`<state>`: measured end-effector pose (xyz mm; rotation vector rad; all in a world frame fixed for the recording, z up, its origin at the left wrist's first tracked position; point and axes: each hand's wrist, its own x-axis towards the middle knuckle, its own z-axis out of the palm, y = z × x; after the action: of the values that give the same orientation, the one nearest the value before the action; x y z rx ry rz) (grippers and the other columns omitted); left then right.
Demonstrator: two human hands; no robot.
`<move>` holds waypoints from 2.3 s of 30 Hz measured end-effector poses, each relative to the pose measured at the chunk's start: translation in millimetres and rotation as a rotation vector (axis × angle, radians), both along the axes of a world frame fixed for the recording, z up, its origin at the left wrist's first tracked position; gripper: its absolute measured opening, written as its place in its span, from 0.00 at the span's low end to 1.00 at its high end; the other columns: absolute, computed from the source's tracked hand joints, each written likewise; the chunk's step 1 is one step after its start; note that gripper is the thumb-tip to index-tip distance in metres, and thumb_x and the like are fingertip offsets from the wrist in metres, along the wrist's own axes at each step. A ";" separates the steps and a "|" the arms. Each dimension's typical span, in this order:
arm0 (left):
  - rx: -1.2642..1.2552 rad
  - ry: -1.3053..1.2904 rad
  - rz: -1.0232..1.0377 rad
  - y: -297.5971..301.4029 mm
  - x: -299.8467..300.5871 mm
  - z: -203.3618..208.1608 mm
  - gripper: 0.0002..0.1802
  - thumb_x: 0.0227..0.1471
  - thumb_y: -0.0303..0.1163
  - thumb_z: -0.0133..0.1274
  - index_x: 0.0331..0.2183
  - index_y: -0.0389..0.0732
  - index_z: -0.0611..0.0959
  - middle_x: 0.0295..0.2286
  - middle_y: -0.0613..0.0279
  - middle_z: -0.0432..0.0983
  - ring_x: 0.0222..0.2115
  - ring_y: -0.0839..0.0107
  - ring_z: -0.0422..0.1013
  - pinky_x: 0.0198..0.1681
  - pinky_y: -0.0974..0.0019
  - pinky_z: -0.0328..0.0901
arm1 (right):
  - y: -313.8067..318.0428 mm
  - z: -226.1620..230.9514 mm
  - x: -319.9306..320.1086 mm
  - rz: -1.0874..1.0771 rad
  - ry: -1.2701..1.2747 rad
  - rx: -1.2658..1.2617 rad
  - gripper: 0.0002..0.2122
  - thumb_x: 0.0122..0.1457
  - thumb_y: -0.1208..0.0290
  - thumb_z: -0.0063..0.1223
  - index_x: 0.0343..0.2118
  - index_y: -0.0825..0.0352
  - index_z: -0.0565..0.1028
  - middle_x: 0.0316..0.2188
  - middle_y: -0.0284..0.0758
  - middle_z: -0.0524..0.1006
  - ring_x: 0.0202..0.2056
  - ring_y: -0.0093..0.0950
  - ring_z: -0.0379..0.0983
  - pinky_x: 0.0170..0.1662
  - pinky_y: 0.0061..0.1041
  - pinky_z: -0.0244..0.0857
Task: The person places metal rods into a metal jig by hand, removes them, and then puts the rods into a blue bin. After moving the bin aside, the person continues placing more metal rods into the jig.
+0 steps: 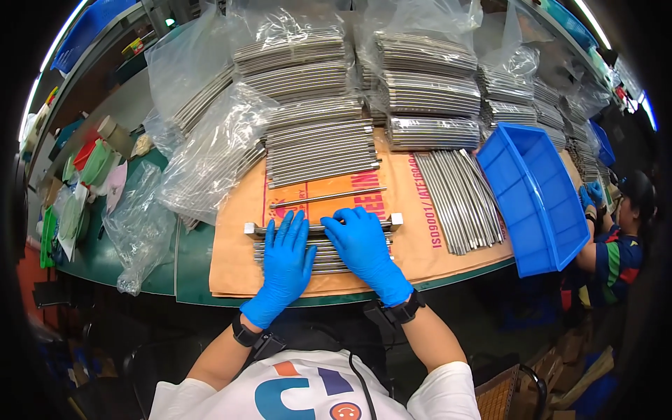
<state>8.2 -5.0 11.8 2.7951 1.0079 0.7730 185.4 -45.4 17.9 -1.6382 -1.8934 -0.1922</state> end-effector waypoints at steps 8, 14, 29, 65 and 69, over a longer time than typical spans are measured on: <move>-0.022 -0.179 -0.013 -4.1 -6.2 -0.3 0.20 0.49 0.30 0.56 0.45 0.35 0.77 0.47 0.55 0.71 0.45 0.57 0.66 0.52 0.52 0.56 | -17.0 20.4 -0.9 0.172 0.062 -0.115 0.11 0.51 0.72 0.55 0.38 0.62 0.77 0.33 0.33 0.75 0.34 0.34 0.71 0.37 0.33 0.65; -0.024 -0.180 -0.077 -2.0 -4.1 -3.8 0.17 0.49 0.31 0.57 0.42 0.36 0.79 0.45 0.57 0.72 0.42 0.58 0.67 0.47 0.54 0.58 | 52.1 -1.6 38.4 -0.028 -0.186 -0.152 0.13 0.49 0.75 0.54 0.40 0.66 0.76 0.32 0.38 0.75 0.35 0.38 0.72 0.39 0.35 0.67; -0.010 -0.069 -0.038 -2.3 -4.1 1.7 0.28 0.53 0.34 0.53 0.54 0.33 0.70 0.56 0.48 0.62 0.61 0.52 0.52 0.64 0.41 0.38 | -6.7 13.2 -2.0 -0.029 0.045 -0.043 0.09 0.52 0.68 0.60 0.37 0.58 0.80 0.29 0.33 0.73 0.31 0.32 0.70 0.33 0.31 0.63; -0.003 -0.243 -0.038 0.7 -4.6 -7.1 0.13 0.49 0.32 0.57 0.38 0.38 0.80 0.43 0.58 0.74 0.42 0.57 0.68 0.47 0.55 0.60 | 84.2 12.0 42.1 -0.044 -0.217 -0.324 0.05 0.50 0.72 0.55 0.30 0.65 0.75 0.31 0.40 0.74 0.35 0.40 0.73 0.41 0.37 0.69; 0.003 -0.246 -0.038 -1.3 -5.4 -7.6 0.13 0.49 0.32 0.57 0.38 0.38 0.80 0.43 0.58 0.74 0.42 0.56 0.68 0.46 0.55 0.60 | 60.1 17.3 37.1 -0.025 -0.242 -0.337 0.05 0.53 0.75 0.53 0.33 0.65 0.76 0.31 0.39 0.74 0.36 0.38 0.72 0.39 0.35 0.68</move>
<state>2.8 -6.3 4.1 2.6280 0.9085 1.0806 222.4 14.8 35.2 -1.9337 -2.1808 -0.0875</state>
